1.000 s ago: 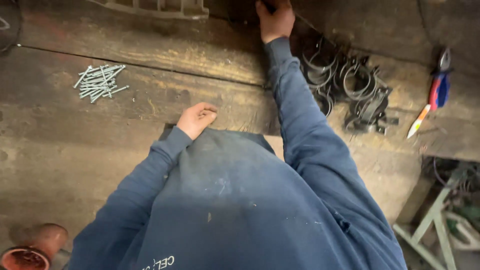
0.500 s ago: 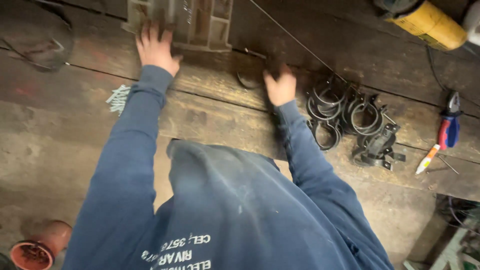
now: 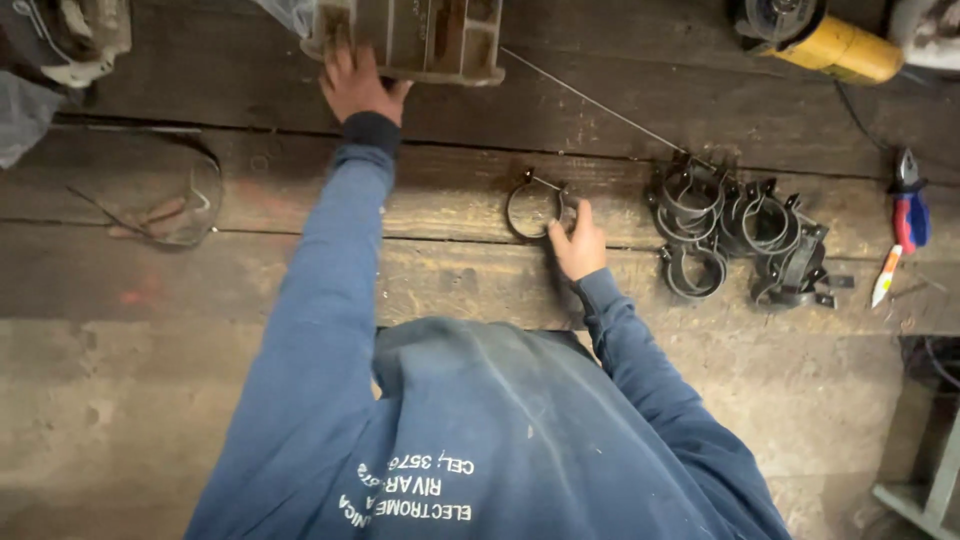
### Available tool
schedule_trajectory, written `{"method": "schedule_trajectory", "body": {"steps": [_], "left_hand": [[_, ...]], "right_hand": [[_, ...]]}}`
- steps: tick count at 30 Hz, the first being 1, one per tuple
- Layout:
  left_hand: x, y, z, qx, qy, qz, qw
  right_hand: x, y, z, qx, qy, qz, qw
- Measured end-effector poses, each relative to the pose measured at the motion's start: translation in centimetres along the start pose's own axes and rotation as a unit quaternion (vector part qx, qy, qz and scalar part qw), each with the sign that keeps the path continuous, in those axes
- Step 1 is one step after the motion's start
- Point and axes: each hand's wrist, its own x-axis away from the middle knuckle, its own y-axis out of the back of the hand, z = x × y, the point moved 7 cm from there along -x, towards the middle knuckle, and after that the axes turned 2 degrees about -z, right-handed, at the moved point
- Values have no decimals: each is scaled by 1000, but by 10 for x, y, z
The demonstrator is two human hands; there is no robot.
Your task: The person assembles metal clamps by inserting bolts through the clamp halves and securing them with nuts. The person repeatedly picks up a clamp, a bolt, and a nut from the workbench, threads the bolt through the clamp, and tightens the nut by hand.
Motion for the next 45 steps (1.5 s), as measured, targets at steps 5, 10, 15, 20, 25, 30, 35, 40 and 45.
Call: {"method": "schedule_trajectory", "body": {"steps": [5, 10, 15, 20, 25, 30, 35, 40, 45], "left_hand": [[11, 76, -37, 21, -26, 56, 998], [117, 164, 20, 133, -30, 100, 986], [209, 241, 67, 175, 2, 70, 982], [247, 254, 81, 149, 55, 20, 987], [238, 256, 53, 193, 14, 26, 981], [219, 244, 46, 235, 6, 82, 968], [192, 226, 34, 236, -66, 120, 962], [147, 211, -2, 193, -153, 140, 959], [95, 151, -54, 119, -255, 193, 940]], "right_hand": [[7, -31, 29, 13, -2, 32, 999], [-16, -72, 61, 12, 80, 13, 997], [-54, -128, 96, 58, 112, 63, 990], [-98, -159, 125, 13, 108, 28, 994], [-116, -159, 154, -12, 5, 33, 999], [-127, -170, 119, 25, 51, -24, 998], [-123, -154, 103, -11, 96, -39, 995], [-86, -101, 108, -43, 76, -14, 996], [-4, -47, 80, -86, 80, 22, 993]]}}
